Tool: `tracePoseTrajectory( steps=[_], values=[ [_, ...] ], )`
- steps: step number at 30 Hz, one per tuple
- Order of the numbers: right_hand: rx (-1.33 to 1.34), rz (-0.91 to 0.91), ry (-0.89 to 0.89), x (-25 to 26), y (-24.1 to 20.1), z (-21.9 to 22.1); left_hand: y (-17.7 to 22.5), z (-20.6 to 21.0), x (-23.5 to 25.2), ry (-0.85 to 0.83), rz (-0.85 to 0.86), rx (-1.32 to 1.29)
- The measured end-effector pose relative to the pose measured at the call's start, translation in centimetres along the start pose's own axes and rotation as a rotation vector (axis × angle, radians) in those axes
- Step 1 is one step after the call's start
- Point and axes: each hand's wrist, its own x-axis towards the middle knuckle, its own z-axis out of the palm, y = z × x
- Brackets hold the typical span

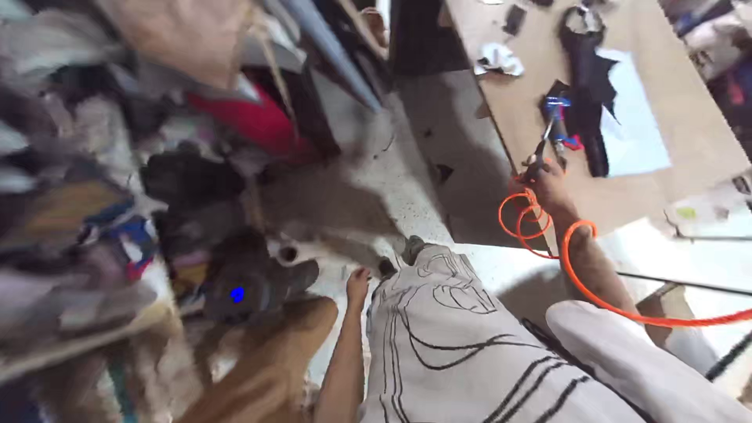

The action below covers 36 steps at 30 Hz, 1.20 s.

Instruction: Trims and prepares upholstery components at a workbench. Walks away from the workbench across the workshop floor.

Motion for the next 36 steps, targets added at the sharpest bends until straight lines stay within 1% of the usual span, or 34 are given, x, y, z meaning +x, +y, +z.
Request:
tracePoseTrajectory(
  steps=[2,3,4,6,8,10,12,14,16,18,19,21,23,27,31,36],
  values=[
    [0.003,0.029,0.082,0.2,1.6,-2.2,13.7,3.6,4.8,-0.178,0.259,0.211],
    [0.02,0.056,0.113,0.1,2.5,-3.0,19.9,5.3,6.4,-0.241,0.349,0.246],
    [0.039,0.086,0.126,0.0,3.3,-3.5,25.5,6.9,7.7,-0.292,0.408,0.244],
    [0.066,0.173,0.117,-0.3,4.6,-3.2,35.0,10.6,10.1,-0.374,0.444,0.181],
    [0.119,0.258,0.105,0.2,5.9,-1.9,42.9,15.4,12.6,-0.435,0.401,0.149],
    [0.257,0.318,0.084,2.6,7.3,-0.3,49.6,21.5,14.9,-0.463,0.342,0.137],
    [0.392,0.38,0.035,5.8,7.2,0.9,54.6,28.4,16.2,-0.497,0.288,0.12],
    [0.486,0.423,-0.026,9.8,6.0,1.7,58.8,34.8,16.7,-0.554,0.208,0.075],
    [0.529,0.466,-0.05,14.4,5.0,1.9,62.8,40.5,17.4,-0.579,0.064,-0.007],
    [0.537,0.519,-0.058,19.0,4.1,1.7,66.0,45.2,19.3,-0.529,-0.094,-0.125],
    [0.536,0.546,-0.054,21.2,3.8,1.4,67.1,47.0,20.4,-0.489,-0.15,-0.159],
    [0.544,0.58,-0.061,25.2,3.4,1.0,68.3,49.2,22.1,-0.409,-0.215,-0.17],
    [0.566,0.586,-0.084,28.3,3.1,1.0,68.5,49.8,23.2,-0.371,-0.205,-0.141],
    [0.513,0.596,-0.098,32.8,2.1,2.0,69.2,48.4,24.7,-0.478,-0.162,-0.067],
    [0.523,0.651,-0.097,34.9,0.1,2.9,70.7,47.2,26.1,-0.541,-0.238,-0.026],
    [0.597,0.687,-0.023,36.0,-1.9,4.8,71.9,47.1,27.8,-0.591,-0.354,0.003]
  ],
)
